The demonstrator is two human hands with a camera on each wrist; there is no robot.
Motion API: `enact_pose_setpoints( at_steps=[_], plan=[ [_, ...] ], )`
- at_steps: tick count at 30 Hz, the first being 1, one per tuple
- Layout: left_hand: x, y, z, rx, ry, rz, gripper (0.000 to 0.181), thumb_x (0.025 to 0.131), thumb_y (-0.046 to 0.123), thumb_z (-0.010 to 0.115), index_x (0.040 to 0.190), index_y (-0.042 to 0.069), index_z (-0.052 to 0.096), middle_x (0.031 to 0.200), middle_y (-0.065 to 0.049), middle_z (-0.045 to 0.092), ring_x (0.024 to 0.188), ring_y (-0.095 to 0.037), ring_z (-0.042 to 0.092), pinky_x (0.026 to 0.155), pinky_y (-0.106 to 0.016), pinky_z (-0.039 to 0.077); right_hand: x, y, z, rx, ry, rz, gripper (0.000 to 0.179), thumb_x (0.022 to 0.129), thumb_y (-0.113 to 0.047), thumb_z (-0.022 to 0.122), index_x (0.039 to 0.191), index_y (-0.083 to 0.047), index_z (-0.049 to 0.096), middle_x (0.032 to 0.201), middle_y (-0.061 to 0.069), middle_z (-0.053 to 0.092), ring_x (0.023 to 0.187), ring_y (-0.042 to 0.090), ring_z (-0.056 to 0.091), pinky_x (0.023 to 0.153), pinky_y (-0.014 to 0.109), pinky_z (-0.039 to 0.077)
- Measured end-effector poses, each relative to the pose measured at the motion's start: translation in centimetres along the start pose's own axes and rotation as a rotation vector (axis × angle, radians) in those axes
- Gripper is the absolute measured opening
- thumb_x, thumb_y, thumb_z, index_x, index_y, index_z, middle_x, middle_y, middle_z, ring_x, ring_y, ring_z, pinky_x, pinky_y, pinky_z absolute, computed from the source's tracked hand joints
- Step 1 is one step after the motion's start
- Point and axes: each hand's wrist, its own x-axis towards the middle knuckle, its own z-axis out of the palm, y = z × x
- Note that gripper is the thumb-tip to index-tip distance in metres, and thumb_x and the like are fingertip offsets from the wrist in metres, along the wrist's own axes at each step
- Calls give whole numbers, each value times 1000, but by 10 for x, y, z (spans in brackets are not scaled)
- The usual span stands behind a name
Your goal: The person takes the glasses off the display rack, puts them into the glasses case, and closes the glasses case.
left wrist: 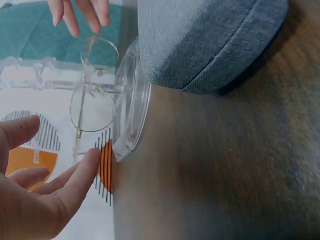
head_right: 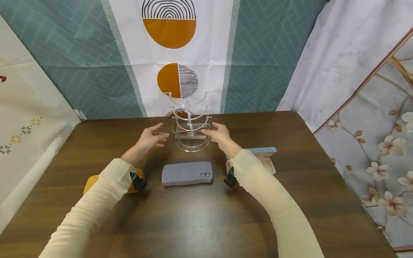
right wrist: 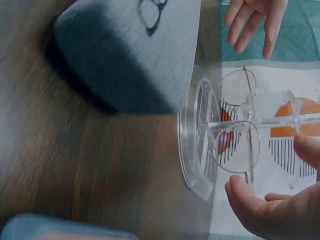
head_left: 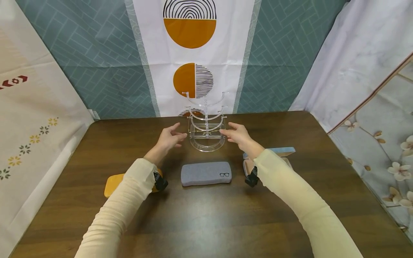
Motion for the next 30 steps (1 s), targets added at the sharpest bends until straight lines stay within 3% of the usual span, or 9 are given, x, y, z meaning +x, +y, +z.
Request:
enact_pose_setpoints(
  at_steps=[7,13,18,25,30],
  plan=[
    [19,-12,2,-131,18,14,61,85,8,64,140,10,37,110,-23,57,88,-30,62,66,-33,54,10,4,14,12,62,4,55,93,-11,51,142,-3,27,135,20,39,116,36,45,95,39,40],
    [27,-13,9,-176,40,-84,57,89,3,56,141,5,33,118,-29,52,72,-20,63,65,-28,54,21,11,22,-24,185,-38,45,92,-10,53,135,-2,42,120,19,54,102,35,56,83,32,49],
    [31,-13,16,-222,35,-125,56,90,5,55,141,2,31,106,-31,55,59,-14,60,65,-29,54,27,17,26,-33,285,-59,40,90,-6,54,130,-4,50,110,16,57,94,37,59,72,28,52],
    [39,-15,23,-258,92,-77,49,88,-2,55,135,-2,40,88,-22,57,57,-12,58,59,-25,53,31,17,28,37,319,-77,43,86,5,53,128,0,50,95,14,54,98,36,56,78,34,51],
    [41,-13,25,-284,125,-51,42,89,-4,52,130,-8,44,79,-14,57,55,-10,57,55,-21,52,30,15,28,64,335,-91,40,86,7,51,126,2,52,97,15,56,97,35,57,80,35,50]
  ],
)
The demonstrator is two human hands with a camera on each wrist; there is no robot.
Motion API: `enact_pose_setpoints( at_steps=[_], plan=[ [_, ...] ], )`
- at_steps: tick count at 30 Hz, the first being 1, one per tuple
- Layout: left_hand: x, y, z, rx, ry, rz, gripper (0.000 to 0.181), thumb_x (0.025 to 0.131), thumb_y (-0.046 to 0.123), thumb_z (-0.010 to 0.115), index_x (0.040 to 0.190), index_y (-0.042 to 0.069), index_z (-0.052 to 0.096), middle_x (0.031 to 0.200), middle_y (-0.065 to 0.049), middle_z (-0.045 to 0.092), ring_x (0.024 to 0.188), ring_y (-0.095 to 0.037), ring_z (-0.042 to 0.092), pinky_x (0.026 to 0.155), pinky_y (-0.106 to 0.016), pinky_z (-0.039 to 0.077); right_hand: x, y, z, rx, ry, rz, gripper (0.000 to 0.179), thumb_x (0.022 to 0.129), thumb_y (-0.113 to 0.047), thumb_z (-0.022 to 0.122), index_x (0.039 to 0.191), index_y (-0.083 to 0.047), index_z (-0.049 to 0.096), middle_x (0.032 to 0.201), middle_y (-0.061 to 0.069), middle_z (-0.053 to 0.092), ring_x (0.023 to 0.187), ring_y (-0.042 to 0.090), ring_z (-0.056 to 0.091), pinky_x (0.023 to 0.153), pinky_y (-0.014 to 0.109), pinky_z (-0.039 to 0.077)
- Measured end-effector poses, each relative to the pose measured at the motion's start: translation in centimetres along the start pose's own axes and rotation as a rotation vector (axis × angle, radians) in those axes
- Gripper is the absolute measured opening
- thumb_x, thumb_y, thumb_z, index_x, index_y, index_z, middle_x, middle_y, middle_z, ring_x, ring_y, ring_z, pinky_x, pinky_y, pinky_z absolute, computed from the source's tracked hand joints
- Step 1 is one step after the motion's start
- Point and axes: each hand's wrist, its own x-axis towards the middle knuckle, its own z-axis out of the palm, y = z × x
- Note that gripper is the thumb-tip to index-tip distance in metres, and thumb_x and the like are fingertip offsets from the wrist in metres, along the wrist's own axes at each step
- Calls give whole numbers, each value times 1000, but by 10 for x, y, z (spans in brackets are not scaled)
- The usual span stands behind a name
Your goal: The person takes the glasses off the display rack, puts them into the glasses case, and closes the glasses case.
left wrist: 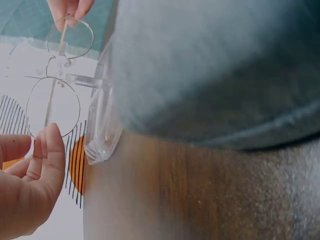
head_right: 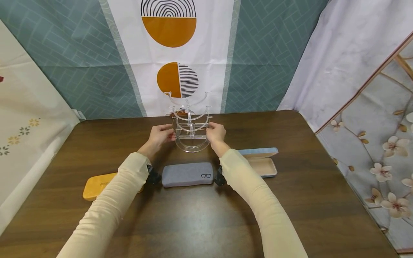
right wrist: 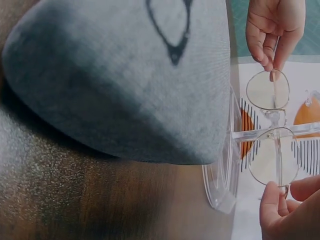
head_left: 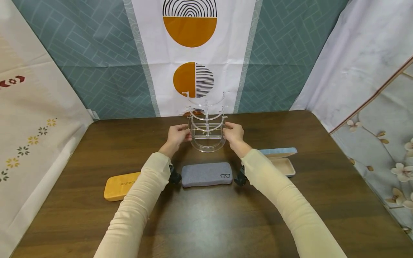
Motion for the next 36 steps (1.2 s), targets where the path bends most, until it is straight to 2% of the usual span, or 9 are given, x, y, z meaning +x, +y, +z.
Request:
enact_pose_setpoints(
  at_steps=[3,5,9,14,19,25,29,33,36],
  plan=[
    [-2,2,1,-30,22,24,38,88,-6,51,126,-11,46,68,-9,57,52,-9,57,53,-22,52,-2,-2,-1,25,-5,-2,40,86,8,50,126,2,52,104,20,56,96,35,56,83,38,49],
    [-5,3,0,-42,30,43,37,88,-6,52,124,-12,48,67,-9,57,51,-9,57,52,-22,52,-3,-2,-2,43,-13,-1,40,87,8,49,126,2,52,107,22,56,97,35,55,85,40,47],
    [-11,6,-1,-57,34,79,34,86,-9,52,120,-12,50,78,-20,58,52,-10,58,52,-23,52,-6,-4,-4,82,-28,5,40,87,9,50,126,2,52,102,20,57,90,31,57,87,41,46],
    [-20,7,-3,-59,31,94,34,86,-10,51,120,-13,50,78,-21,59,54,-11,59,52,-24,52,-12,-7,-6,79,-40,-16,38,86,8,52,124,4,53,90,11,55,69,13,55,85,40,47],
    [-26,7,-4,-59,16,100,34,87,-8,51,120,-13,50,84,-26,58,57,-13,60,55,-26,53,-20,-7,-12,59,-58,-33,38,87,6,53,125,5,52,90,9,54,70,11,55,84,36,48],
    [-38,8,-5,-115,-5,106,35,87,-9,50,121,-14,48,65,-9,59,52,-10,58,51,-23,51,-30,-7,-17,65,-78,-33,39,87,5,54,126,6,50,87,8,53,64,6,54,83,35,49],
    [-45,9,-6,-150,-28,103,37,86,-10,49,123,-15,45,63,-8,58,50,-10,57,50,-21,50,-36,-8,-21,61,-92,-47,39,87,5,54,125,7,50,86,8,54,65,5,55,83,36,49],
    [-51,8,-8,-158,-42,112,38,86,-11,48,124,-15,44,63,-7,58,50,-10,57,50,-22,50,-42,-8,-24,46,-107,-57,37,87,4,54,125,6,51,86,6,55,65,5,55,79,31,50],
    [-55,6,-9,-165,-54,116,37,87,-10,48,124,-14,44,62,-5,58,51,-10,57,51,-22,51,-46,-8,-26,48,-120,-67,37,87,4,54,124,6,52,88,7,55,66,6,55,82,34,49]
  ],
)
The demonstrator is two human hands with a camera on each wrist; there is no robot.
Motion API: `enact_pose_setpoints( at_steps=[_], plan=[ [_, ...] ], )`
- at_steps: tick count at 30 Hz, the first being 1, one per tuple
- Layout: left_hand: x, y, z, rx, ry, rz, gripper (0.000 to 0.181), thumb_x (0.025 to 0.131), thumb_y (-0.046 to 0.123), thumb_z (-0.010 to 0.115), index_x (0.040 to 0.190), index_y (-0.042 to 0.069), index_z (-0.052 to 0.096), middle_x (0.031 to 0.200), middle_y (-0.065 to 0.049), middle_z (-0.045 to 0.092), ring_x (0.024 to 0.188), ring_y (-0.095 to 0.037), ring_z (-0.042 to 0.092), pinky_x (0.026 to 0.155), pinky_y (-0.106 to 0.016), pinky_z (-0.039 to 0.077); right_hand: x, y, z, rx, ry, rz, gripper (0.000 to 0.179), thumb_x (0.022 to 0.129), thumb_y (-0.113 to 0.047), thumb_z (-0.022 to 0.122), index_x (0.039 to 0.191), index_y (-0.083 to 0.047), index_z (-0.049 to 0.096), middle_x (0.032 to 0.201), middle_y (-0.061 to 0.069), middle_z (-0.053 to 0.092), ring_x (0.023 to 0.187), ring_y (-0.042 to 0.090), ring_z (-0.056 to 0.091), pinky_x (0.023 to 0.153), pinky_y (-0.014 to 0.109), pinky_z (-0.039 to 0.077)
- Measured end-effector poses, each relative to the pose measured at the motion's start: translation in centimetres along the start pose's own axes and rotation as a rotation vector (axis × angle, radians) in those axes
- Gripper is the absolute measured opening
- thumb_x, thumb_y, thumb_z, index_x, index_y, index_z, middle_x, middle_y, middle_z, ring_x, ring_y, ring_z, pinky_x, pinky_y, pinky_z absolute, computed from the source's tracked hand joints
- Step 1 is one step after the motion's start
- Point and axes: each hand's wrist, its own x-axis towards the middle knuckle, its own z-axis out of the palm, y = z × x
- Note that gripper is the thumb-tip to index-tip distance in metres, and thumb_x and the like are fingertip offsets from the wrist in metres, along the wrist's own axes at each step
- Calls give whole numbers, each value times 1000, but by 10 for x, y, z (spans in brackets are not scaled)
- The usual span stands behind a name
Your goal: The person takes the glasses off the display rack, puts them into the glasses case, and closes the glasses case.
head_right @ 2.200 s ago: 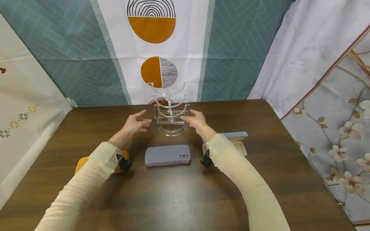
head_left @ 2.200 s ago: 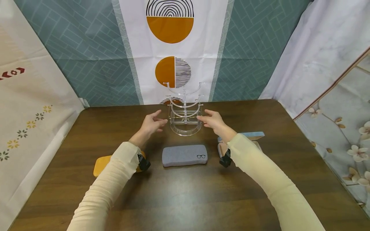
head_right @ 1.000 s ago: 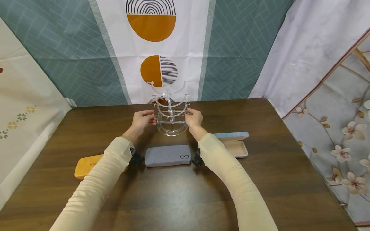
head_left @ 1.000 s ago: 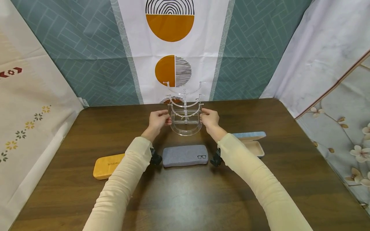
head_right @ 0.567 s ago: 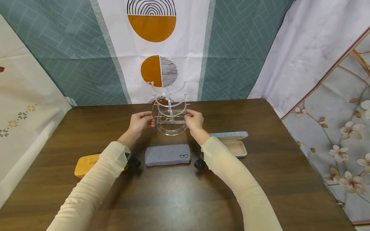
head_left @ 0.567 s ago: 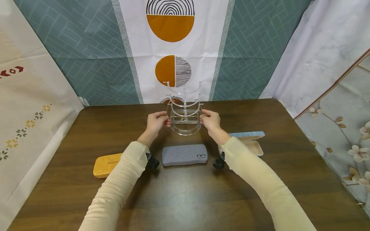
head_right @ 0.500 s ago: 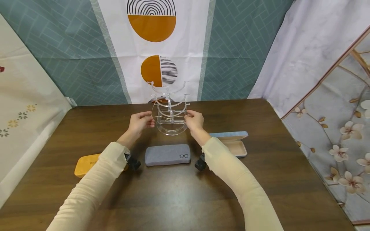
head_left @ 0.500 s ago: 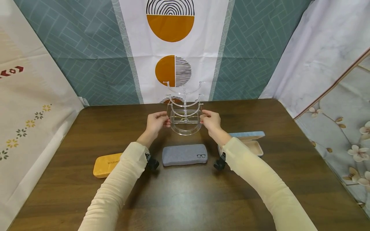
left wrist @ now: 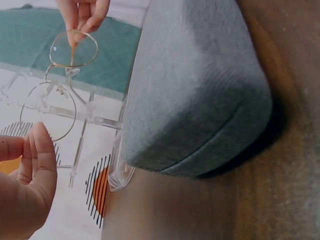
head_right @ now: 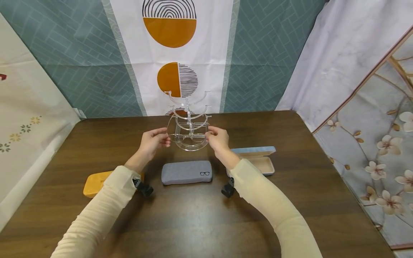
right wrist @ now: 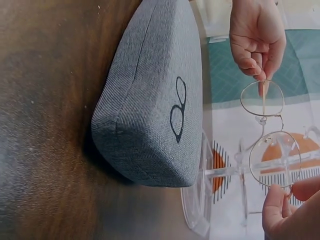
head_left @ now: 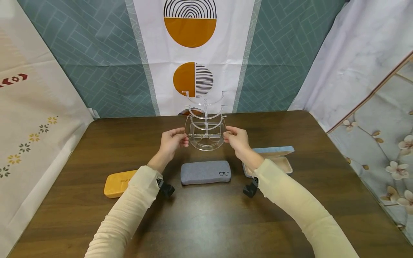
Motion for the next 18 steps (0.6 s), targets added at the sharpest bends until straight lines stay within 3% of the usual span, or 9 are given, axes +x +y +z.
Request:
enact_pose_setpoints(
  at_steps=[4,10,18],
  plan=[
    [-7,-1,-2,-2,-12,1,37,87,-9,49,124,-13,45,61,-3,59,52,-10,58,51,-22,51,-5,0,-3,7,-24,7,37,88,3,54,125,4,51,88,6,54,69,8,56,85,38,47],
    [-17,-1,-3,-17,-23,8,39,86,-9,49,124,-14,45,60,-3,59,52,-10,58,51,-22,51,-13,2,-6,-3,-52,-13,37,89,3,54,125,5,50,86,6,55,71,10,55,75,29,51],
    [-29,-1,-2,-23,-15,12,39,85,-9,51,124,-12,45,60,-2,60,52,-11,58,51,-23,51,-23,2,-11,-12,-83,-26,37,90,2,53,126,4,50,88,7,56,71,9,55,79,34,50]
  ],
)
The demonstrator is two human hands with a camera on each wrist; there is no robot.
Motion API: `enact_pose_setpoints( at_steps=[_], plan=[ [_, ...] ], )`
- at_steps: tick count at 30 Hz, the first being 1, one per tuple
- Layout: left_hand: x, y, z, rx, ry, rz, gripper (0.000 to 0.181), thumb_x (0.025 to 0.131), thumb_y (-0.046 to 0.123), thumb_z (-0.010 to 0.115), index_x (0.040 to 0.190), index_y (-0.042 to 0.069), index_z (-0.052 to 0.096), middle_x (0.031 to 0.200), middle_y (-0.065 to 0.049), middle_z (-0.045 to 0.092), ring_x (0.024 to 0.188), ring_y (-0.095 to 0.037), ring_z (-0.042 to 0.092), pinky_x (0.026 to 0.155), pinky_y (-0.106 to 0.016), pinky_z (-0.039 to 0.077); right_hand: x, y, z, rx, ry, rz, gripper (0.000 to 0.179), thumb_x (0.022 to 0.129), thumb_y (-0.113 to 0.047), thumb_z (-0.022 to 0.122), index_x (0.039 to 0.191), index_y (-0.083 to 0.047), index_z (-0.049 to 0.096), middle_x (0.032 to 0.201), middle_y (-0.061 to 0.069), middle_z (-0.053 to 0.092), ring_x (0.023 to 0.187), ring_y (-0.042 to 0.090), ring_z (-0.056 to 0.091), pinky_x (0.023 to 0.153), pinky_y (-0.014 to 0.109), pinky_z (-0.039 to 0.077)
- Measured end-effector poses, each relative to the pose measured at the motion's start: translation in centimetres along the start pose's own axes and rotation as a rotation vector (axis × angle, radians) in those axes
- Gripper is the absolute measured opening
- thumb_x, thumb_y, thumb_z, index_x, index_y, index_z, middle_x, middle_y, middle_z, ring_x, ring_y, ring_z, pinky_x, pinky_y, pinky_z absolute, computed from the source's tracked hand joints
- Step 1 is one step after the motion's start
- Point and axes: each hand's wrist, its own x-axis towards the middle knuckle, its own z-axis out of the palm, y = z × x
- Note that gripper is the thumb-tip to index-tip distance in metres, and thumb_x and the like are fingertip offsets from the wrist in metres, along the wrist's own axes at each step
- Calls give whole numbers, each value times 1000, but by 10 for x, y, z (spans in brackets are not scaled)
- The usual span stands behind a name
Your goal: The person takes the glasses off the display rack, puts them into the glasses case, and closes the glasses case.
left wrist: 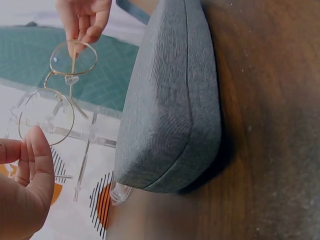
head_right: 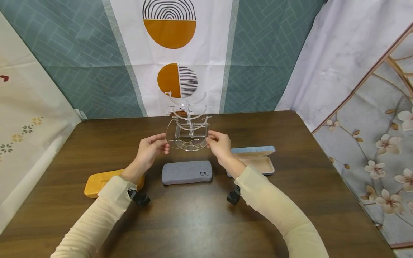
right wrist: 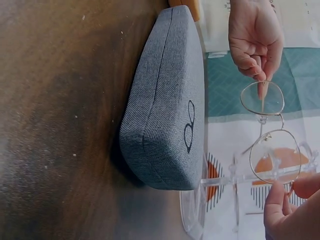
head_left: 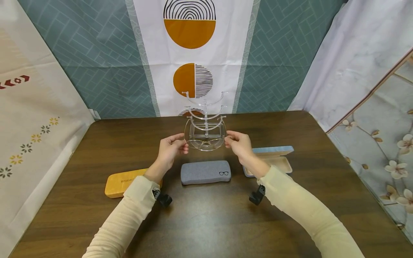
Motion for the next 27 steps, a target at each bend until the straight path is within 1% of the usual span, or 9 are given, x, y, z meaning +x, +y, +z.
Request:
enact_pose_setpoints(
  at_steps=[6,8,10,12,17,19,23,25,27],
  plan=[
    [-6,-1,-1,11,-10,8,39,86,-9,51,125,-12,46,61,-2,61,52,-11,58,52,-24,52,-7,2,-2,0,-17,-11,37,90,2,53,127,5,49,99,17,55,71,9,56,72,23,51],
    [-9,-2,-1,8,-11,13,39,86,-9,51,124,-11,46,61,-2,61,52,-11,59,52,-24,52,-9,3,-2,2,-19,-22,37,89,2,53,126,6,49,100,18,55,71,9,56,72,23,51],
    [-11,-2,-1,5,-17,22,39,86,-9,51,124,-12,46,60,-2,61,52,-11,59,52,-23,52,-12,4,-3,2,-20,-30,37,89,3,53,126,6,49,98,16,56,72,11,57,72,23,51],
    [-14,-3,-1,3,-18,27,39,86,-9,51,124,-12,46,61,-2,61,52,-11,59,52,-24,52,-15,6,-4,-2,-24,-33,38,89,3,53,126,6,49,97,15,56,75,15,57,72,23,51],
    [-23,-2,0,-2,-21,38,39,85,-10,52,124,-12,47,61,-2,61,51,-11,59,52,-24,52,-20,7,-7,-9,-36,-44,38,89,2,54,126,6,49,100,21,57,82,22,57,70,21,51],
    [-26,-2,0,-1,-30,44,39,85,-11,51,124,-12,46,61,-2,61,51,-11,59,52,-24,52,-23,7,-7,-7,-39,-56,38,89,3,54,126,8,49,102,23,56,82,23,58,69,20,51],
    [-30,-3,0,2,-43,55,40,85,-11,50,125,-13,45,61,-2,61,52,-11,59,52,-24,52,-27,8,-8,-5,-44,-83,37,88,4,54,125,9,49,100,23,57,84,27,58,67,19,50],
    [-31,-4,0,-1,-44,58,40,85,-12,50,125,-13,45,61,-2,61,51,-11,59,52,-24,52,-28,8,-9,1,-50,-92,37,88,4,54,124,10,49,101,25,57,84,29,57,67,19,50],
    [-33,-5,0,-4,-47,61,40,85,-12,50,125,-13,45,61,-2,61,51,-11,59,52,-24,52,-29,10,-9,1,-58,-97,37,88,4,54,124,10,49,102,27,56,83,27,57,67,19,50]
  ],
)
